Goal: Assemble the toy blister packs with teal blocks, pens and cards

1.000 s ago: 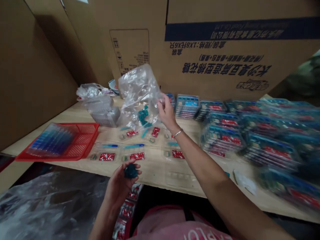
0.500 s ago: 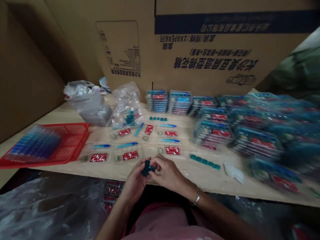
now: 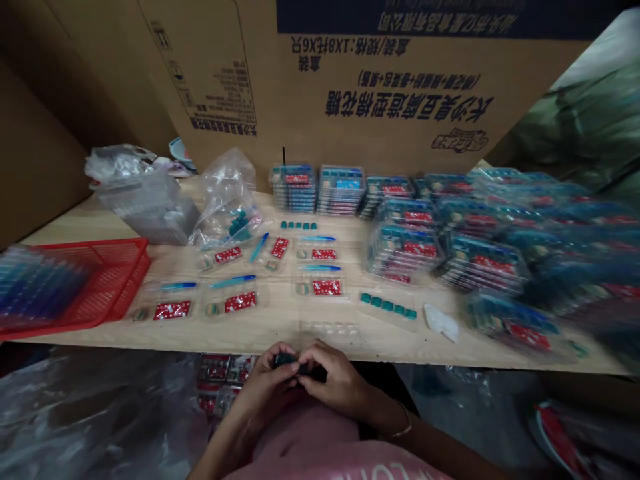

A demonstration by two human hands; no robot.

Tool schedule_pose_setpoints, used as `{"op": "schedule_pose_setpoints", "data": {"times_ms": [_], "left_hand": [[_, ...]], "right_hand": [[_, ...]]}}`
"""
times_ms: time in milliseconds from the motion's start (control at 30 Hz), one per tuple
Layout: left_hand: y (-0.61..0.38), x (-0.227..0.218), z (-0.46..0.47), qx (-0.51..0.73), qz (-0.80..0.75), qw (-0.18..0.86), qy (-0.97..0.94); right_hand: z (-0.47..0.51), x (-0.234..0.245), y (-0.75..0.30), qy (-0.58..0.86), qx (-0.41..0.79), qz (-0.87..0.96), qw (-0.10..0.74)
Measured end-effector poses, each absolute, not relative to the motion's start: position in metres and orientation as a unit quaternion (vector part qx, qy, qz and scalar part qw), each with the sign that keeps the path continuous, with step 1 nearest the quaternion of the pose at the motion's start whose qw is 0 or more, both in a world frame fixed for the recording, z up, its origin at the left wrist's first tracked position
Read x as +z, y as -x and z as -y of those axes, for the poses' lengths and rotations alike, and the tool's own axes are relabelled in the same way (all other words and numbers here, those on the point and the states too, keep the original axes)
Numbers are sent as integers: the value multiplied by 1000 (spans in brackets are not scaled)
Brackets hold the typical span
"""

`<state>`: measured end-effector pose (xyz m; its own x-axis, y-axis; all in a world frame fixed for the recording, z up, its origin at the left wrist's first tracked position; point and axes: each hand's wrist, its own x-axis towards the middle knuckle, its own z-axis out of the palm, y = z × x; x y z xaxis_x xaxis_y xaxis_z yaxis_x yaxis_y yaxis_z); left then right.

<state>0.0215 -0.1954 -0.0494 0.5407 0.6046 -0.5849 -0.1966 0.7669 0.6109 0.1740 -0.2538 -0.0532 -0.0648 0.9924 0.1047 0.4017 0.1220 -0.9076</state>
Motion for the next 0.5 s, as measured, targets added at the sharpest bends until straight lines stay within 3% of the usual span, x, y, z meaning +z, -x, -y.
{"op": "schedule_pose_setpoints", "data": {"times_ms": [267,500], "left_hand": [[-35,-49,175,304,-472,778,-283],[-40,-58,167,296,-474,770,-307]], "right_hand": [[227,-67,-218,612,235,670,349],[212,-76,-211,612,213,707,284]]}}
